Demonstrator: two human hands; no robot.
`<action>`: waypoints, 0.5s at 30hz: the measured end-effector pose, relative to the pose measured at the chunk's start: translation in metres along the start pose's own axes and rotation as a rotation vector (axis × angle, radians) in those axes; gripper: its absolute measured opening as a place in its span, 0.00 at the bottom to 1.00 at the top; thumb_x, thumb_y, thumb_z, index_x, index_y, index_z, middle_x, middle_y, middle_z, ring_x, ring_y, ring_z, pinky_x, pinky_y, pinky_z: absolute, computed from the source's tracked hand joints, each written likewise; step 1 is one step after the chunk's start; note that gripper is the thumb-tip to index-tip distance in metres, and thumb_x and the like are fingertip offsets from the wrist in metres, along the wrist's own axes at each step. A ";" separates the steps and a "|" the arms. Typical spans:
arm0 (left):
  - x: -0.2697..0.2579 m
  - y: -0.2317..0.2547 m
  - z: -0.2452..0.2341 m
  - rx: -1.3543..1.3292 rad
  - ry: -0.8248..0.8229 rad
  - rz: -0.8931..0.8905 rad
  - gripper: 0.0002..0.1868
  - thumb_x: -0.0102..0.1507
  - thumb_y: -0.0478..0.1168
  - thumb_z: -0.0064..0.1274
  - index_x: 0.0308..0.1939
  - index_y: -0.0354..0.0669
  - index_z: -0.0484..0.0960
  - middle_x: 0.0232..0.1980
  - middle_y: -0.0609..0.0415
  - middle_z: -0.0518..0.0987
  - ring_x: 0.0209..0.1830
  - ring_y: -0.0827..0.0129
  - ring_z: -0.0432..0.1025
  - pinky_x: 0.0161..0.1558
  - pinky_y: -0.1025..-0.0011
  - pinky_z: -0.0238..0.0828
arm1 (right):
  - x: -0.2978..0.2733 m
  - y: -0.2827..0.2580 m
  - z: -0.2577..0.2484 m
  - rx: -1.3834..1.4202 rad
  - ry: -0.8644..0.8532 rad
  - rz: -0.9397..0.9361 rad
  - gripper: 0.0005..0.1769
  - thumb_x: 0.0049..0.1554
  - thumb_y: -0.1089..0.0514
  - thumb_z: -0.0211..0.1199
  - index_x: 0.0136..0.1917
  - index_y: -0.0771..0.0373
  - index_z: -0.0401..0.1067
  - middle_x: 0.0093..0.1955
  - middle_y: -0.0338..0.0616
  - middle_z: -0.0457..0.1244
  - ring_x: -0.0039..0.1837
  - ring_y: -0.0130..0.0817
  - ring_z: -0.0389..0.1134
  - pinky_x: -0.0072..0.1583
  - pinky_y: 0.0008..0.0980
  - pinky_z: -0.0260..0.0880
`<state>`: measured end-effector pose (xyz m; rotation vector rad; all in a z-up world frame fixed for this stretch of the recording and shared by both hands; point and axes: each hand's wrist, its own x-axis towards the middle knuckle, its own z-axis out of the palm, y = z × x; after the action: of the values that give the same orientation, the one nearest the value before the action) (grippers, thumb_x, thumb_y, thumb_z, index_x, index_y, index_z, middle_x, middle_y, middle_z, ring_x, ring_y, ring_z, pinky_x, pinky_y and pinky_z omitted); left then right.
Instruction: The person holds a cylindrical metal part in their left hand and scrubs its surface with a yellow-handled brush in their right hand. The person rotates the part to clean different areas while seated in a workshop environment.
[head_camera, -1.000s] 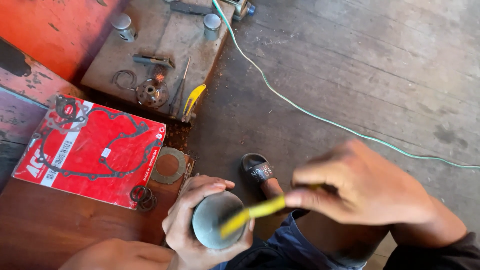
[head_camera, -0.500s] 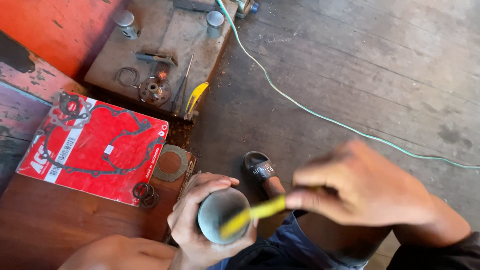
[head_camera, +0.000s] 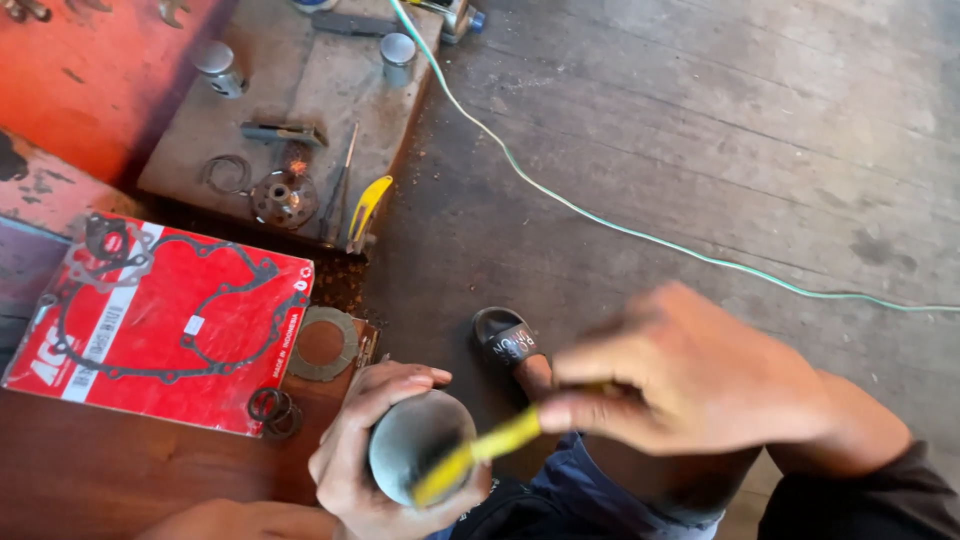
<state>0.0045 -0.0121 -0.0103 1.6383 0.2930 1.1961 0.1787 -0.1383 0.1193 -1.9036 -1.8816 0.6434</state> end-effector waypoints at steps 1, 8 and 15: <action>-0.001 -0.001 -0.001 -0.009 -0.008 0.001 0.25 0.47 0.44 0.65 0.43 0.34 0.77 0.38 0.43 0.83 0.37 0.61 0.80 0.45 0.71 0.79 | 0.000 0.001 -0.001 -0.003 0.006 0.011 0.14 0.62 0.43 0.59 0.40 0.49 0.77 0.20 0.28 0.61 0.19 0.22 0.60 0.24 0.27 0.50; 0.002 0.014 -0.005 0.076 -0.068 -0.086 0.27 0.48 0.45 0.68 0.46 0.37 0.76 0.40 0.45 0.83 0.40 0.65 0.81 0.48 0.75 0.79 | -0.004 0.001 0.002 -0.106 0.008 0.067 0.18 0.64 0.41 0.57 0.38 0.51 0.69 0.27 0.37 0.62 0.26 0.47 0.60 0.27 0.40 0.50; -0.003 0.008 -0.003 0.124 -0.062 -0.098 0.25 0.48 0.45 0.64 0.44 0.36 0.74 0.40 0.42 0.84 0.40 0.64 0.82 0.52 0.73 0.79 | -0.003 0.000 -0.001 -0.020 0.019 0.047 0.20 0.63 0.42 0.58 0.34 0.50 0.69 0.20 0.29 0.58 0.19 0.24 0.57 0.26 0.27 0.51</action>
<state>-0.0020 -0.0156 -0.0051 1.7442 0.4109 1.0694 0.1791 -0.1413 0.1203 -1.9652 -1.8429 0.6218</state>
